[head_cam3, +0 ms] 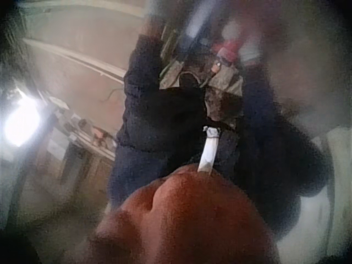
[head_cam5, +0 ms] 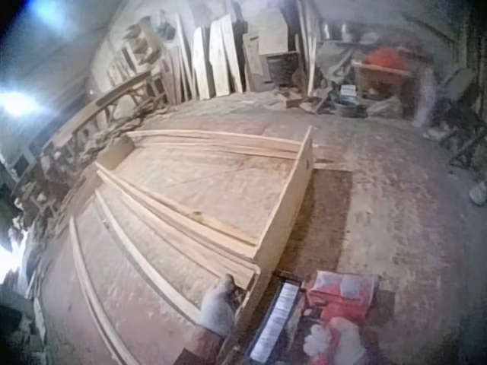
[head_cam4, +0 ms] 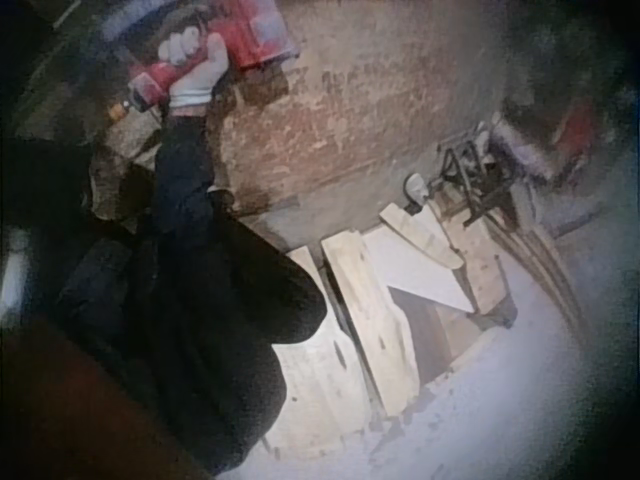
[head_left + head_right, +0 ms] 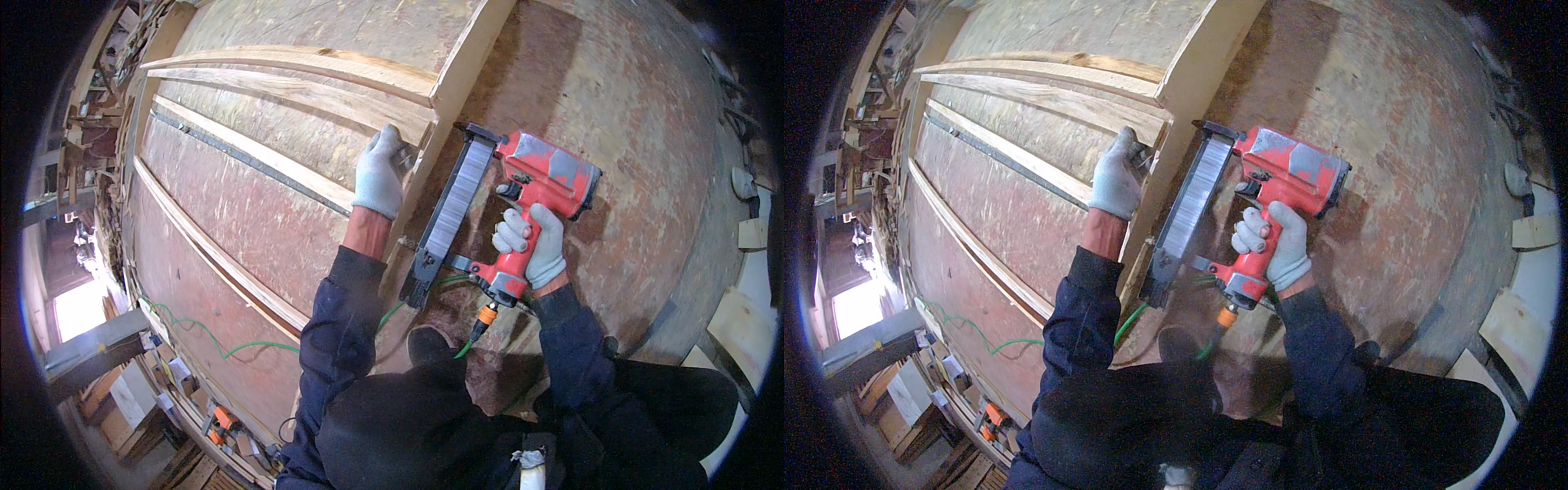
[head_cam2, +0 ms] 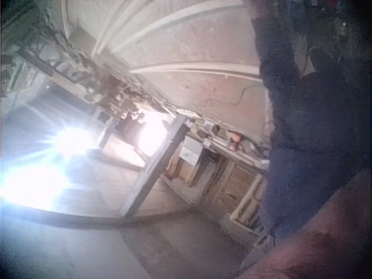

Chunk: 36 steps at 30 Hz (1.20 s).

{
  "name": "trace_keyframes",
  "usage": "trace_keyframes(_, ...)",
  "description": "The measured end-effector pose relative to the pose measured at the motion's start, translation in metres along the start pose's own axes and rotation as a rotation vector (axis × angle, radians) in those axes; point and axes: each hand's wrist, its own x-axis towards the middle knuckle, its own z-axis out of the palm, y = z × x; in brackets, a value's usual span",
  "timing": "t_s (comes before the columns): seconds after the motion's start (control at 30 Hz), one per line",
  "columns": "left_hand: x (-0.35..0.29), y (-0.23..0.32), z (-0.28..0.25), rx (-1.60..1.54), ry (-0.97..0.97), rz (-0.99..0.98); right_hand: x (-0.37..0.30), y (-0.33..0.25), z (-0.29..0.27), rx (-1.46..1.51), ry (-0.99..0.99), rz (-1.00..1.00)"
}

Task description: The person assembles a wooden frame by positioning thin wooden strips and fastening them with a pneumatic nail gun. They then measure the assembled frame with a tape measure.

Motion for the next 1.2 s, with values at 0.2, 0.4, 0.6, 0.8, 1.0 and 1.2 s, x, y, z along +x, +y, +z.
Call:
trace_keyframes(0.2,0.003,-0.004,0.003,-0.033,0.013,-0.01,-0.001,-0.003,0.006,-0.061,-0.012,0.058)
trace_keyframes(0.4,0.002,-0.006,0.006,-0.049,0.013,-0.019,-0.001,0.0,0.008,-0.093,-0.018,0.075)
trace_keyframes(0.6,0.005,-0.008,0.004,-0.065,-0.007,-0.027,-0.002,0.001,0.009,-0.071,-0.041,0.078)
trace_keyframes(0.8,0.01,-0.01,0.002,-0.071,0.002,-0.042,-0.001,0.004,0.006,-0.074,-0.068,0.041)
trace_keyframes(1.0,0.005,-0.009,0.009,-0.054,-0.013,-0.023,0.002,0.007,0.004,-0.124,-0.093,0.069)
trace_keyframes(1.2,0.006,-0.007,0.011,-0.048,-0.011,-0.028,0.002,0.011,0.005,-0.088,-0.071,0.081)
